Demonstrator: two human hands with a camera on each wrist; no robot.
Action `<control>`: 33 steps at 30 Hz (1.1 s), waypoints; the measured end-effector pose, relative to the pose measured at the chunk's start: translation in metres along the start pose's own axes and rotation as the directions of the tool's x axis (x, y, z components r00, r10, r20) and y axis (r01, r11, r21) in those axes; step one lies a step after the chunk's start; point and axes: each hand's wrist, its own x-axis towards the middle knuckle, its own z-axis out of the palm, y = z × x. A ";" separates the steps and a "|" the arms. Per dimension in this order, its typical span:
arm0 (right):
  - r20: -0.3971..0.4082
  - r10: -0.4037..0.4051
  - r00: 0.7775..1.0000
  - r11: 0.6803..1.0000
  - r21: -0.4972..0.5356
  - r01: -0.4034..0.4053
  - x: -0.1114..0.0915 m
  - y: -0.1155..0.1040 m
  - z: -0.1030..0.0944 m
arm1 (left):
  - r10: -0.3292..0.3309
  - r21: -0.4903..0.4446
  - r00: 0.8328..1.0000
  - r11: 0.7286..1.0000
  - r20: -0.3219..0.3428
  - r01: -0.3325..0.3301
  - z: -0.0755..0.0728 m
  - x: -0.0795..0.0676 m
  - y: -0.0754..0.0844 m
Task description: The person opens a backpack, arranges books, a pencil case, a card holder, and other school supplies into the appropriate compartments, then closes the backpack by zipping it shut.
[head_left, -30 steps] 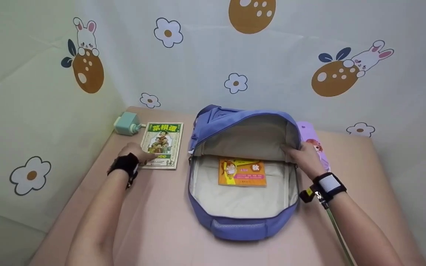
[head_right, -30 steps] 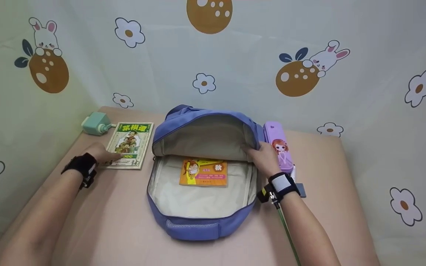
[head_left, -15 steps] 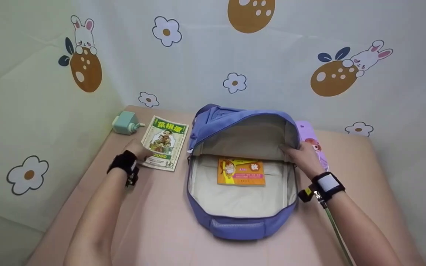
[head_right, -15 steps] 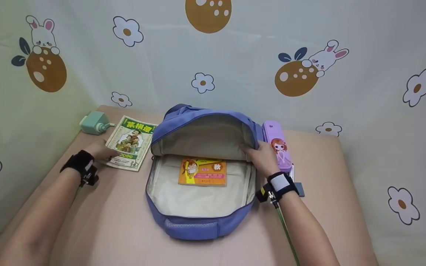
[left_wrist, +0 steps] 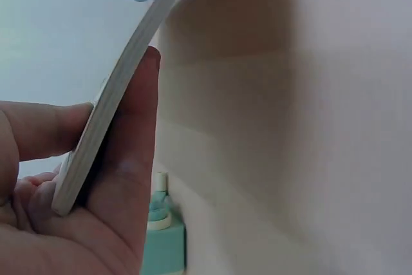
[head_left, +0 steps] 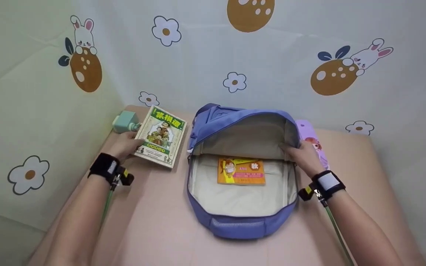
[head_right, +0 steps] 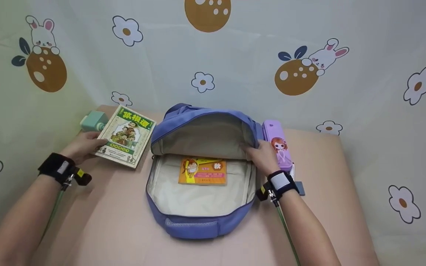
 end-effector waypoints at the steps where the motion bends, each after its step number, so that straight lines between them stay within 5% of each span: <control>1: 0.000 0.000 1.000 1.000 0.000 0.000 0.000 0.000 0.000 | 0.003 -0.007 1.000 1.000 -0.006 -0.004 -0.003 -0.004 0.001; 9: 0.000 0.005 1.000 1.000 -0.002 -0.005 0.001 -0.001 -0.001 | 0.115 -0.182 0.993 0.977 0.022 -0.109 -0.027 -0.039 0.013; 15: -0.009 -0.001 1.000 1.000 -0.012 0.001 0.003 0.001 0.000 | 0.263 -0.299 0.956 0.930 0.129 -0.215 -0.014 -0.065 0.040; 21: -0.005 0.000 1.000 1.000 -0.005 0.000 0.003 0.003 0.001 | 0.358 -0.348 0.893 0.902 0.274 -0.254 0.017 -0.089 0.071; 25: -0.005 -0.002 1.000 1.000 -0.001 0.002 0.003 0.003 0.001 | 0.393 -0.381 0.821 0.894 0.414 -0.235 0.042 -0.105 0.083; 28: -0.013 -0.006 1.000 1.000 -0.001 0.006 0.004 0.002 0.002 | 0.372 -0.368 0.762 0.910 0.529 -0.189 0.063 -0.116 0.086; 33: -0.019 -0.011 1.000 1.000 -0.007 0.011 0.004 0.001 0.001 | 0.283 -0.275 0.695 0.953 0.661 -0.127 0.109 -0.123 0.082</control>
